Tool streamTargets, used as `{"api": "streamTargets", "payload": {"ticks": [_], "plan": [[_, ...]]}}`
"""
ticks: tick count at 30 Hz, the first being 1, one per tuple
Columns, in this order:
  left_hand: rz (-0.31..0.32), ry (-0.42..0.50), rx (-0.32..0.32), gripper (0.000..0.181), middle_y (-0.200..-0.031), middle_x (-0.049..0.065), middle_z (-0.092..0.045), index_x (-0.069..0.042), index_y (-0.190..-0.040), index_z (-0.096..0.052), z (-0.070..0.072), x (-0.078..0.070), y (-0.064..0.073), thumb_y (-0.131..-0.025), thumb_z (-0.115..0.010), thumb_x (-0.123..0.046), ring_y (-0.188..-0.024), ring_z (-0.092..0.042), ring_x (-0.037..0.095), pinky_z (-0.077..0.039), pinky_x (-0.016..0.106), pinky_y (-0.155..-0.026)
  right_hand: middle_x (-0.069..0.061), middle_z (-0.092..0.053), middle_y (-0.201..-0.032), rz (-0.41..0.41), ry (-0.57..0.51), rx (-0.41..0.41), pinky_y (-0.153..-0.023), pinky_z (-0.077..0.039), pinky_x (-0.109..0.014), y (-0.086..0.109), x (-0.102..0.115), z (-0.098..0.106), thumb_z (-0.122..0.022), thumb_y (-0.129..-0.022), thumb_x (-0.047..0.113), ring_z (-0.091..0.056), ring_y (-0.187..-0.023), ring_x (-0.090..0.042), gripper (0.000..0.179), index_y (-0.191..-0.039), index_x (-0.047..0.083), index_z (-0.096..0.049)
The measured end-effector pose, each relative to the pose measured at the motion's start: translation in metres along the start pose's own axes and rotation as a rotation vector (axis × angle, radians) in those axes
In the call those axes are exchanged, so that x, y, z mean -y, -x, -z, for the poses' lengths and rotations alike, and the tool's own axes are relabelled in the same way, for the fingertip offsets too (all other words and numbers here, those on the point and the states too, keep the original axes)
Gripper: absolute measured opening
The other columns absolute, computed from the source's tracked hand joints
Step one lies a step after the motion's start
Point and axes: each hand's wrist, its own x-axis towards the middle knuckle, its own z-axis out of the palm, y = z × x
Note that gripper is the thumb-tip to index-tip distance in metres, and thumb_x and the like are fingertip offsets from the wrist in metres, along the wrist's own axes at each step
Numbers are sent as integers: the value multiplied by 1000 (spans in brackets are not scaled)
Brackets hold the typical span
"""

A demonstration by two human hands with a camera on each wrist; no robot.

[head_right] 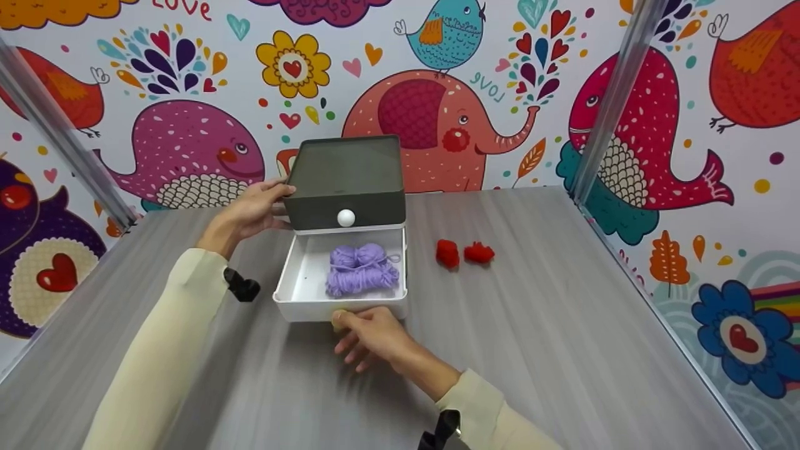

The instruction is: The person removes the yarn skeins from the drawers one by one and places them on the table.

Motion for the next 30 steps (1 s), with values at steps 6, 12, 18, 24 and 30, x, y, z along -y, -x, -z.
{"api": "streamTargets", "payload": {"ticks": [6,12,18,24,30], "plan": [[1,5,-6,68,-147,20,-45,-11,-161,-17,0,0,1,-103,-50,-22,-125,-57,38,-49,60,-103,-5,-76,-78,-11,7,2,-49,-56,-26,4,-3,0,-64,-94,47,-66,-59,-11,54,-114,-2,-71],[-6,8,0,68,-147,21,-45,-10,-161,-16,0,1,1,-103,-49,-22,-126,-57,39,-50,60,-103,-5,-76,-75,-7,8,-9,-48,-54,-26,5,-4,-1,-64,-93,45,-66,-57,-11,51,-113,-2,-72],[10,-5,0,69,-152,20,-42,-10,-161,-17,0,0,0,-103,-51,-23,-131,-53,41,-49,59,-104,-7,-76,-74,-2,13,-5,-47,-54,-26,11,-7,-1,-64,-94,44,-65,-56,-12,49,-110,-1,-73],[12,-9,-7,69,-151,19,-42,-11,-161,-16,-1,-2,0,-103,-51,-24,-130,-54,40,-49,59,-105,-8,-76,-78,0,24,11,-48,-54,-26,13,-7,1,-64,-94,46,-66,-57,-12,51,-111,-2,-72],[10,1,-9,69,-148,20,-46,-10,-161,-16,0,0,-1,-103,-50,-23,-127,-55,39,-50,59,-103,-10,-77,-83,-14,69,86,-48,-54,-24,17,-3,5,-61,-96,48,-66,-57,-11,55,-118,-2,-69]]}}
